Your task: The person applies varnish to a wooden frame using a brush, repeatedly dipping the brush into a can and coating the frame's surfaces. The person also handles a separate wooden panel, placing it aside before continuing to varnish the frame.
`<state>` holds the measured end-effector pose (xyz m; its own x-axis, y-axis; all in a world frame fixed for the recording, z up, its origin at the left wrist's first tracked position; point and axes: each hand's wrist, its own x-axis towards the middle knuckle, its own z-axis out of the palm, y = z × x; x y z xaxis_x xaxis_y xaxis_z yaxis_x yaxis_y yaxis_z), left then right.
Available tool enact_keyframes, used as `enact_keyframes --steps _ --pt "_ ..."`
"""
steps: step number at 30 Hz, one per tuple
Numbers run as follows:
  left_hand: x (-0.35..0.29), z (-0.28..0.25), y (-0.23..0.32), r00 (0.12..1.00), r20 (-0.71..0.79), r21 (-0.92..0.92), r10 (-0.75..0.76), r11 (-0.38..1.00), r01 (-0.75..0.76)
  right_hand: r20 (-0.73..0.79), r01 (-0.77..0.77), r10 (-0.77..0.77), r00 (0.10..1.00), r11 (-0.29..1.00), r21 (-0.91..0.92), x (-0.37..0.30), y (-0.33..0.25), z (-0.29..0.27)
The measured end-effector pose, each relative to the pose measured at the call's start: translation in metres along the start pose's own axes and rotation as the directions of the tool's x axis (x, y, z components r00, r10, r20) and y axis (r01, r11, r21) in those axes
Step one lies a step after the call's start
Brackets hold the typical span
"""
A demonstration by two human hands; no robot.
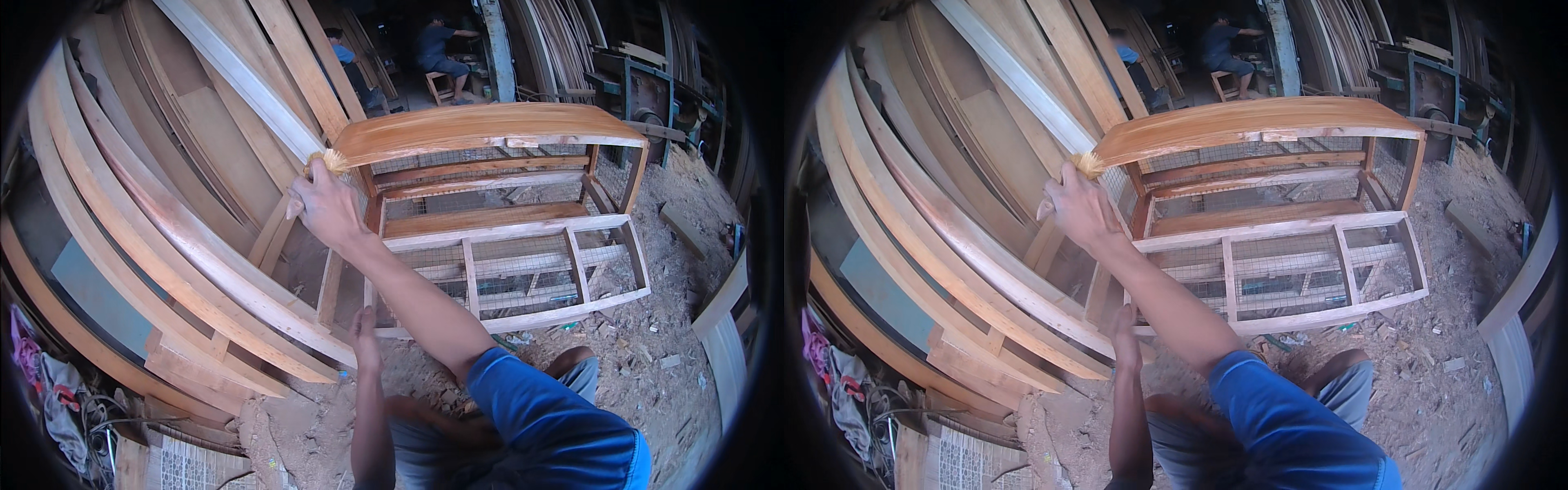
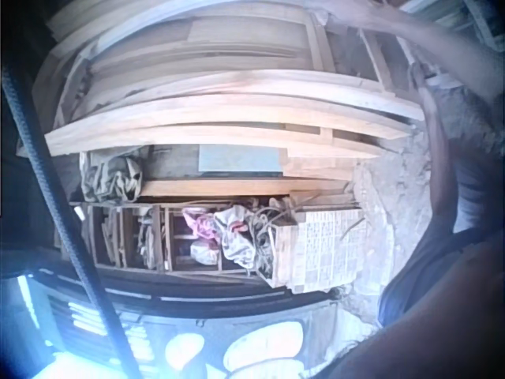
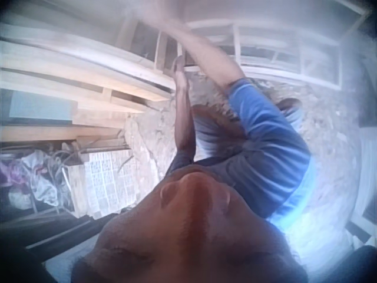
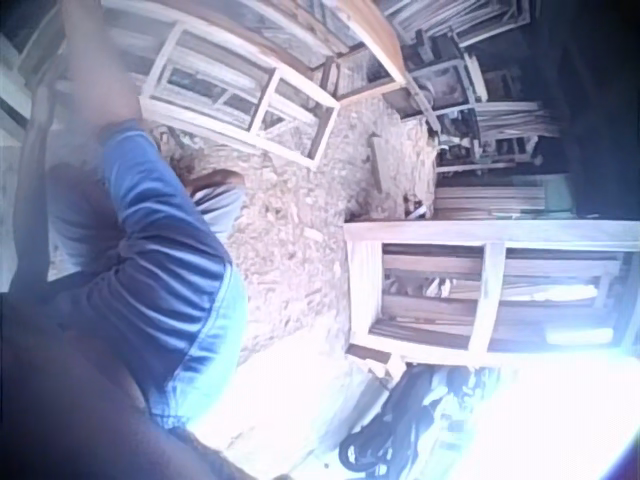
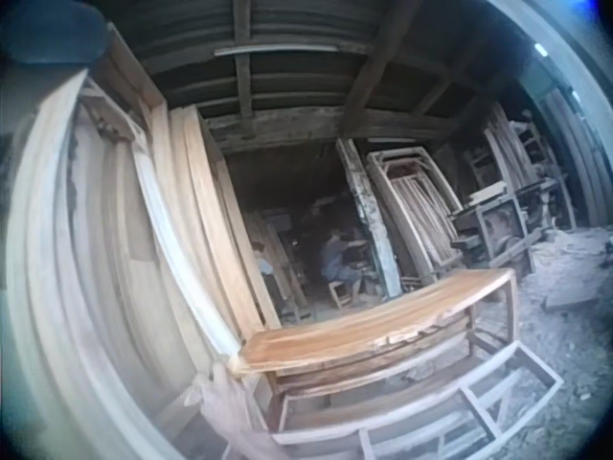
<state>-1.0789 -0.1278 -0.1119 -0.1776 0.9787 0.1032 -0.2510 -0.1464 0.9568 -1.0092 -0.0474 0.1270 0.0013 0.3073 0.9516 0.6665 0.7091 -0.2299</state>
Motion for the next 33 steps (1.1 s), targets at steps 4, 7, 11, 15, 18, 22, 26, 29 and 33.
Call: enact_keyframes --steps 4,7,11,15,18,22,26,29,33 --pt "-0.006 0.005 0.003 0.999 -0.034 -0.008 0.008 1.000 -0.009 -0.095 -0.019 0.057 0.994 0.932 0.362 -0.021 0.037 -0.042" --pt "-0.008 0.005 0.008 0.999 0.013 -0.009 0.037 0.999 -0.037 -0.107 -0.011 0.047 0.993 0.950 0.311 -0.031 0.075 -0.093" --pt "-0.008 0.010 0.011 0.997 -0.034 -0.009 0.066 0.998 -0.066 -0.190 -0.049 0.065 0.980 0.995 0.087 -0.042 0.113 -0.158" --pt "-0.010 0.013 0.013 0.996 -0.074 -0.029 0.049 0.998 -0.051 -0.309 -0.036 0.026 0.951 0.999 -0.026 -0.049 0.129 -0.193" --pt "-0.010 0.014 0.012 0.996 -0.075 -0.049 0.039 0.998 -0.043 -0.387 -0.072 -0.010 0.922 0.978 -0.196 -0.048 0.127 -0.210" --pt "-0.010 0.012 0.011 0.993 -0.090 0.026 0.076 0.997 -0.074 -0.422 -0.144 -0.006 0.907 0.936 -0.322 -0.062 0.108 -0.214" --pt "-0.011 0.009 0.009 0.996 -0.059 -0.009 0.068 0.998 -0.069 -0.397 -0.046 -0.117 0.910 0.924 -0.379 -0.063 0.101 -0.187" --pt "-0.010 0.011 0.008 0.994 -0.083 -0.016 0.065 0.998 -0.067 -0.333 -0.082 -0.061 0.941 0.914 -0.397 -0.058 0.098 -0.164" --pt "-0.010 0.010 0.008 0.995 -0.071 -0.013 0.065 0.998 -0.067 -0.189 -0.044 -0.022 0.982 0.941 -0.336 -0.051 0.083 -0.135"
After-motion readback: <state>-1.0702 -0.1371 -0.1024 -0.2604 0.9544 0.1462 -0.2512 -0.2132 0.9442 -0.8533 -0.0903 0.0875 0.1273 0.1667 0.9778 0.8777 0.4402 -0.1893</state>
